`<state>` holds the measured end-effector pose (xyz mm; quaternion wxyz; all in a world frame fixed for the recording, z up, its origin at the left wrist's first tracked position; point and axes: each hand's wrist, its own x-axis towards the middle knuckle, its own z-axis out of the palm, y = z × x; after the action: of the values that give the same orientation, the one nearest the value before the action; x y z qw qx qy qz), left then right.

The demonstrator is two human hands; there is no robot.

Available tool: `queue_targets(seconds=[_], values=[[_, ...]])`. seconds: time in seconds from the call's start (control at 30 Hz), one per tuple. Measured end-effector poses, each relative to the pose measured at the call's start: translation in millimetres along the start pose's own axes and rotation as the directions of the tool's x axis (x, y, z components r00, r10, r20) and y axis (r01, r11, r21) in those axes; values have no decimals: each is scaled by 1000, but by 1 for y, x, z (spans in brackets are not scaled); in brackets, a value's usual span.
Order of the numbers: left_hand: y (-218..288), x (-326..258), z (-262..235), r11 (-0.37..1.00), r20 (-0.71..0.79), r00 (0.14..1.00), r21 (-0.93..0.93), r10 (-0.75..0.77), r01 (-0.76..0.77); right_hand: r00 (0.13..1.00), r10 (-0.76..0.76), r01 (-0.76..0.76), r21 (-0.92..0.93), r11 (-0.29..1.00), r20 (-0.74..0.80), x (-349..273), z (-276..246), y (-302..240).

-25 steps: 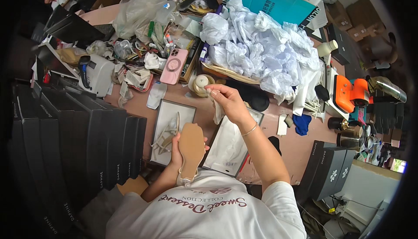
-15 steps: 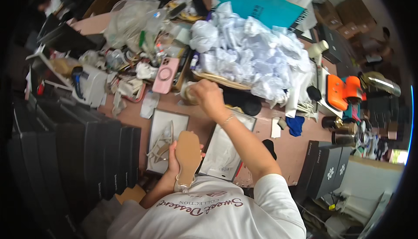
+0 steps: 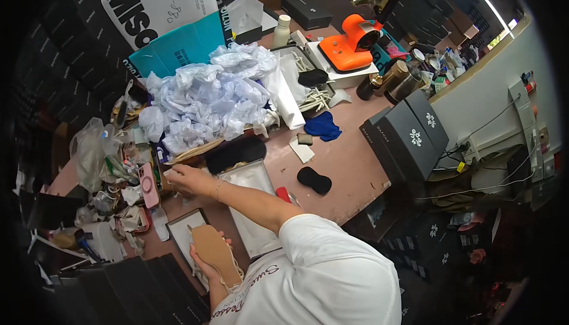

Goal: Clean high-heeled shoes using a brush and cloth before packing them into a shoebox.

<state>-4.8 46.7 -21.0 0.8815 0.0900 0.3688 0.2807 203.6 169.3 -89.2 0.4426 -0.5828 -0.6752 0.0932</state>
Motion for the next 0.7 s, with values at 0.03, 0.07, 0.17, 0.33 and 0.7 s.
queue_targets(seconds=[0.03, 0.07, 0.17, 0.33, 0.7], values=[[3, -1, 0, 1000, 2, 1000, 26, 5, -5, 999, 12, -12, 28, 1000, -30, -2, -5, 1], [5, -3, -3, 999, 1, 1000, 37, 14, -14, 984, 14, -3, 61, 998, -180, -7, -20, -8], [1, -6, -9, 999, 43, 999, 37, 26, -28, 886, 254, -194, 188, 963, -388, -16, -81, -43], [-5, -6, 4, 998, 89, 996, 65, 8, -14, 450, 868, -1, 972, 237, -211, -62, -93, -24], [-6, -4, -9, 1000, 99, 995, -5, 22, -22, 952, 160, -135, 113, 984, -262, -5, -66, -46]])
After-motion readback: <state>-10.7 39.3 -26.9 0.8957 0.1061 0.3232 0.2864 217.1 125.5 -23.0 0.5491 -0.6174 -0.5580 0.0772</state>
